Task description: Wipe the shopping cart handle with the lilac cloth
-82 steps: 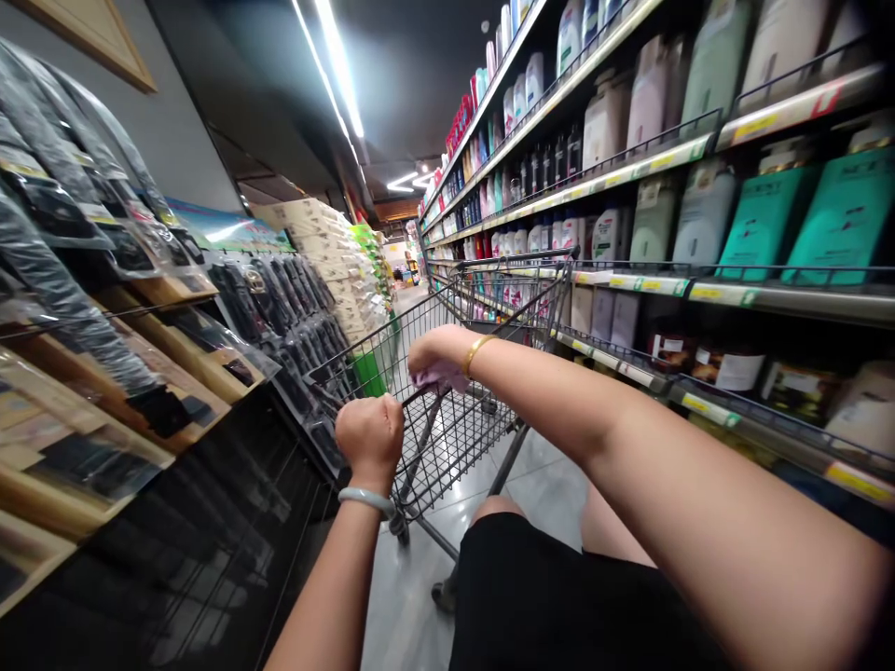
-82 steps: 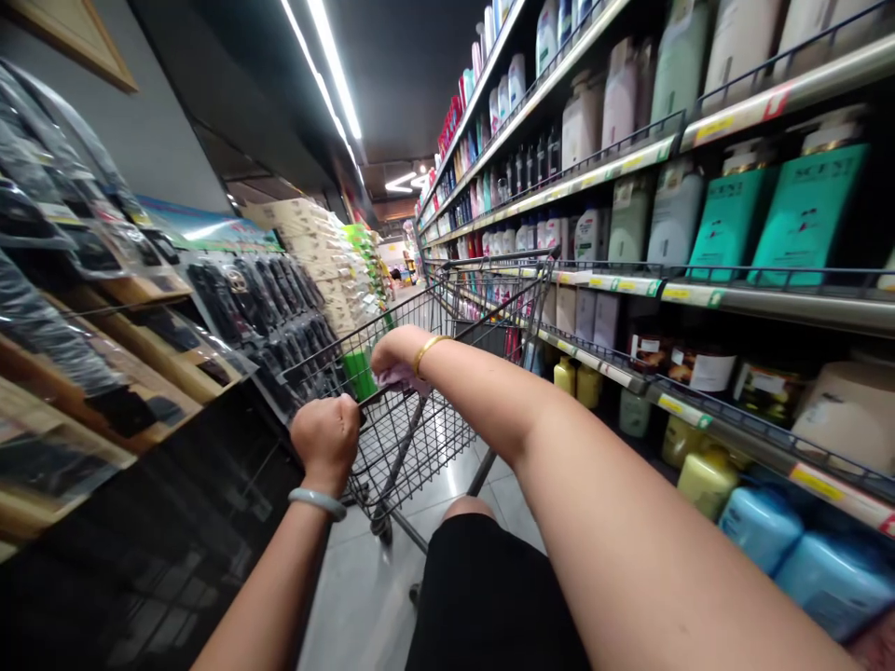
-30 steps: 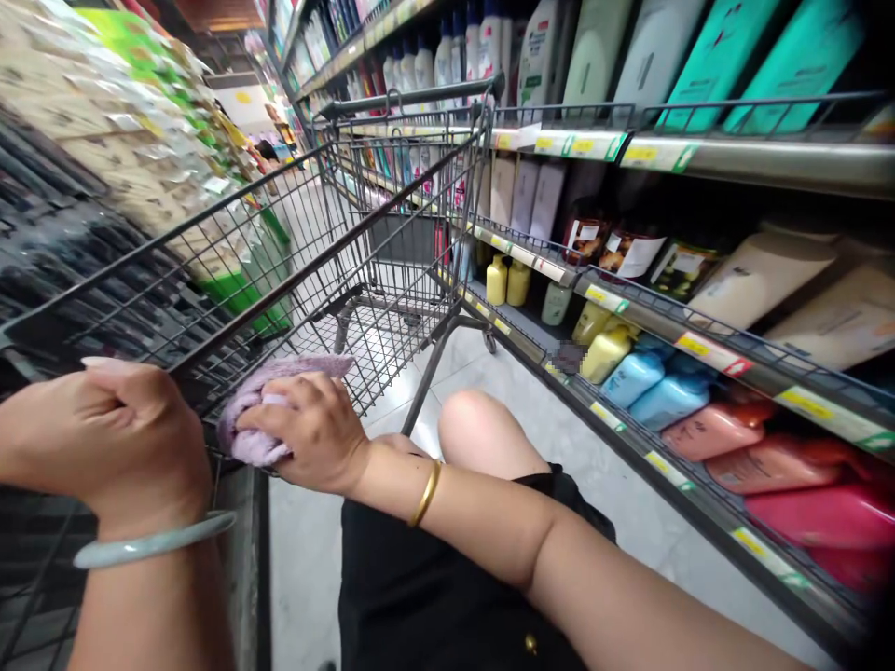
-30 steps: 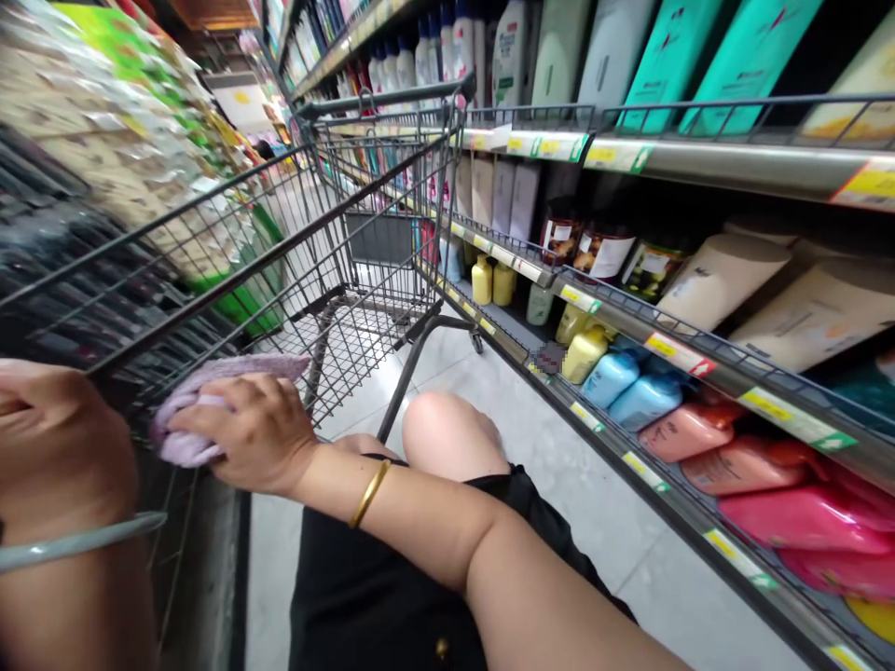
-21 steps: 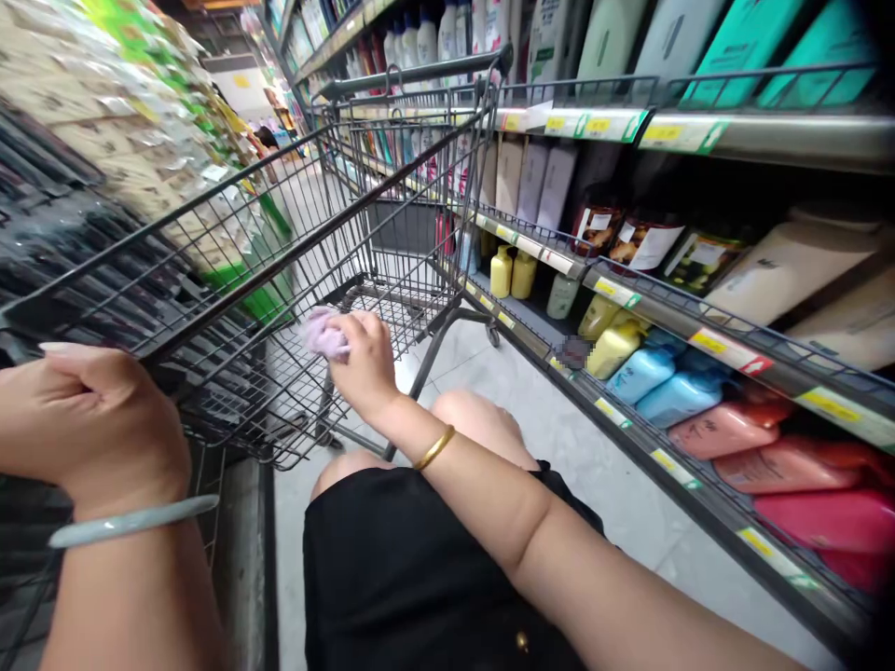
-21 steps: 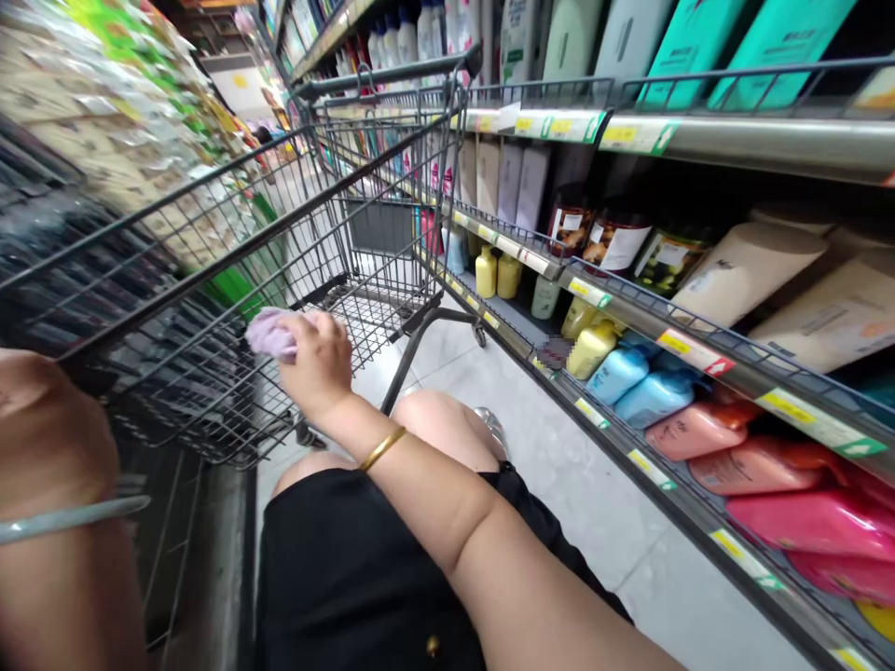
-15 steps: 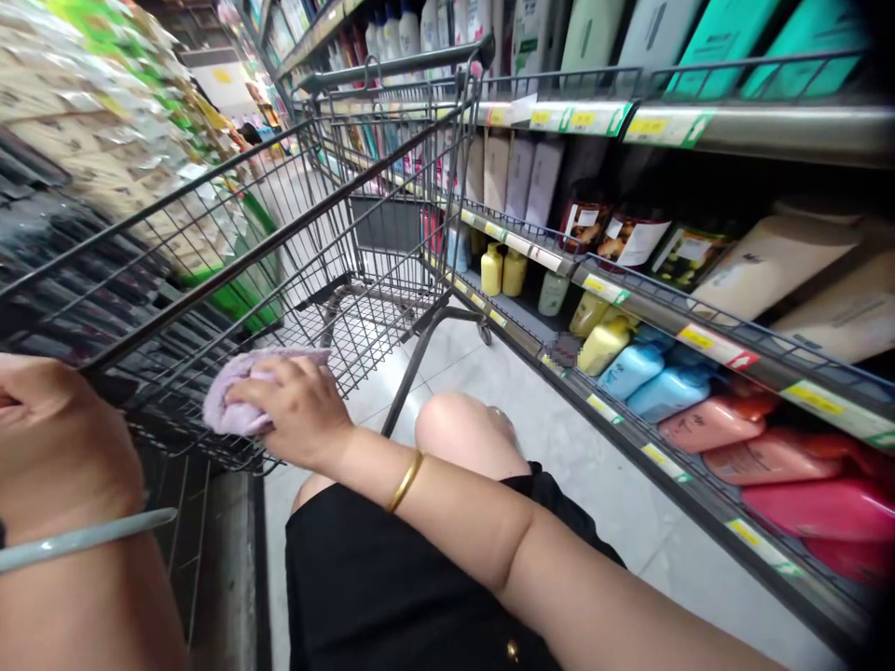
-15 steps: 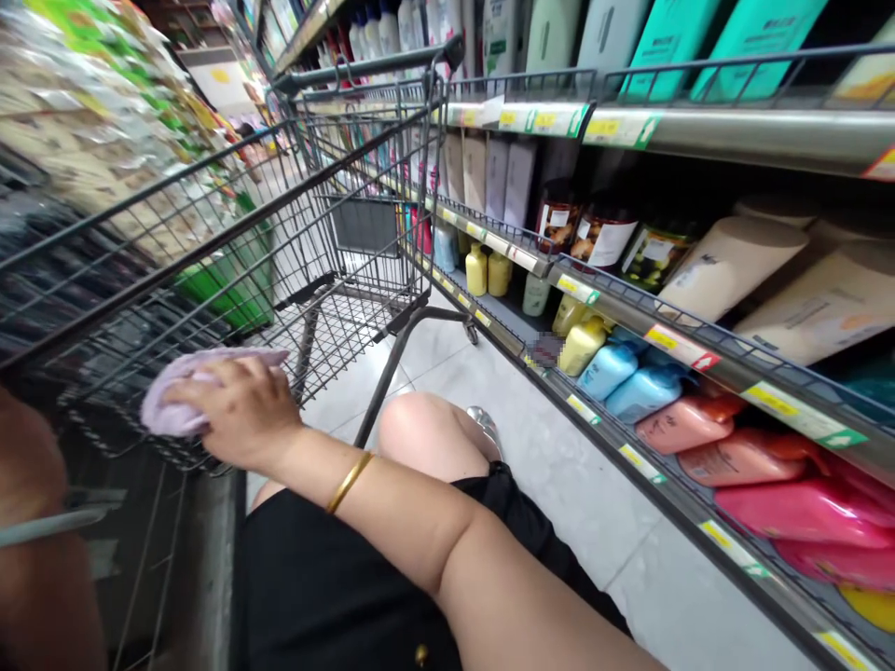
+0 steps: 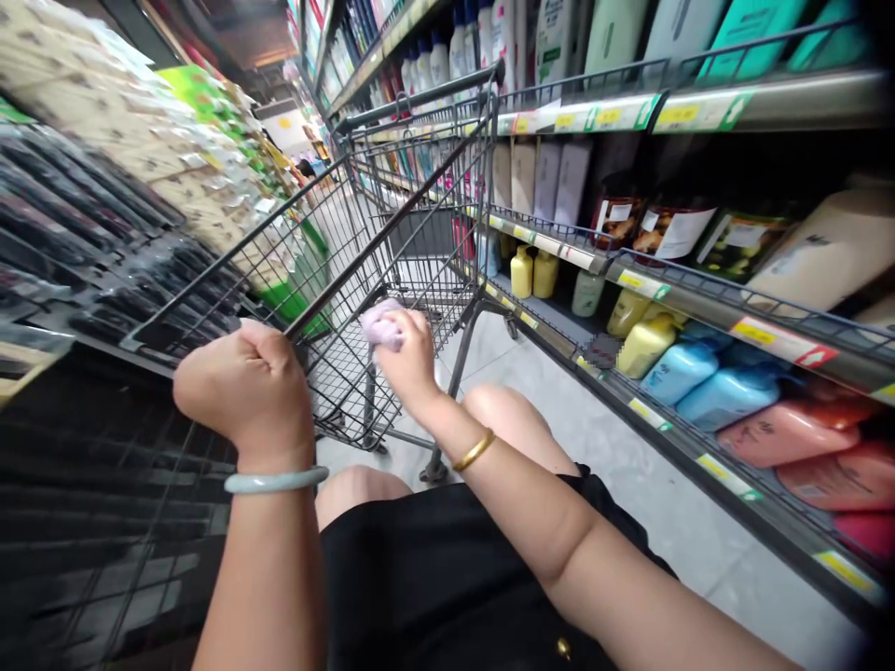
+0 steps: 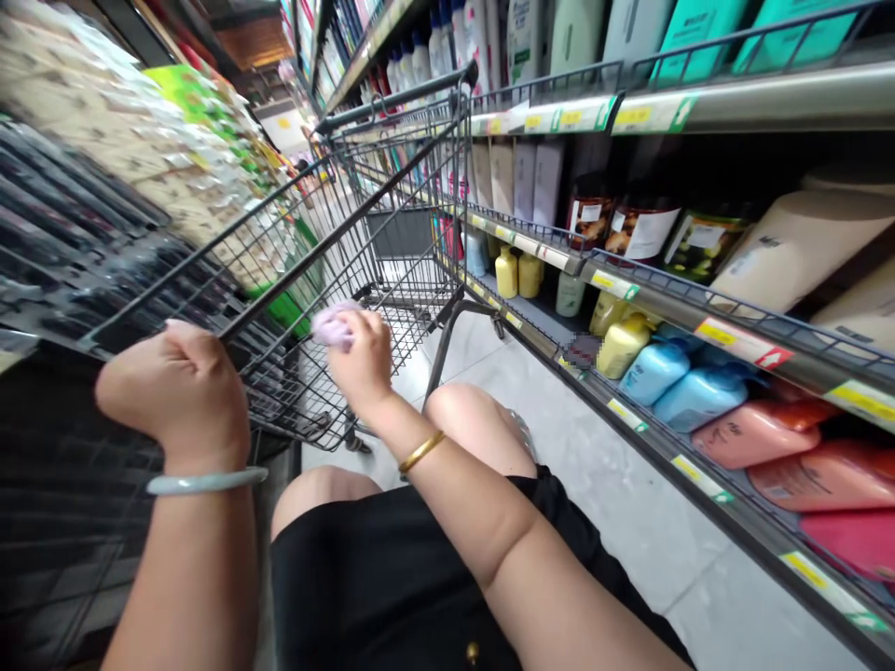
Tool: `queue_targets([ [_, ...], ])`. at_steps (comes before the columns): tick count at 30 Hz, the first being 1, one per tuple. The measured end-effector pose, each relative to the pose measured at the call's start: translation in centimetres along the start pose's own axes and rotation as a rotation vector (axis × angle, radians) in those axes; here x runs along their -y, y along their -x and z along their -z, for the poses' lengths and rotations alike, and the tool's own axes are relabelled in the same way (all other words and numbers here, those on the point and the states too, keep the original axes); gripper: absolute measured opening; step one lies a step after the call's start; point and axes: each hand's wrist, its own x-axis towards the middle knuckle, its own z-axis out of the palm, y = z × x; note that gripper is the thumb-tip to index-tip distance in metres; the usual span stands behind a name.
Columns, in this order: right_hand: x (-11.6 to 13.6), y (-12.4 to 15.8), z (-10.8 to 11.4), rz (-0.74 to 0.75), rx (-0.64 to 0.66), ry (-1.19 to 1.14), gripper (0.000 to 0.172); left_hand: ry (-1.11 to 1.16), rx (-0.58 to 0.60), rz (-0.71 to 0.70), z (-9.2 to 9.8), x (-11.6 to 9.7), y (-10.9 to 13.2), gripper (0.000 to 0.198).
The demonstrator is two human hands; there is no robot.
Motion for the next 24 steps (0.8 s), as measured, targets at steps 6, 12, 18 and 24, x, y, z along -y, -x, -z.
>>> queue_targets([
  [6,-0.9,0.7,2.1,0.245,0.023,0.04,0.031,-0.01,0.11,-0.227,2.7,-1.7,0.2,0.041],
  [12,-4.3,-0.3,3.1,-0.326,-0.03,0.049,0.033,0.286,0.32,-0.29,4.2,0.7,-1.4,0.036],
  [18,-0.4,1.1,2.9,0.231,-0.062,-0.08,0.027,0.234,0.049,-0.24,0.3,2.4,-0.8,0.046],
  [24,-5.6,-1.1,3.0,-0.391,-0.108,-0.053,0.033,0.201,-0.096,-0.265,-0.8,0.6,0.2,0.054],
])
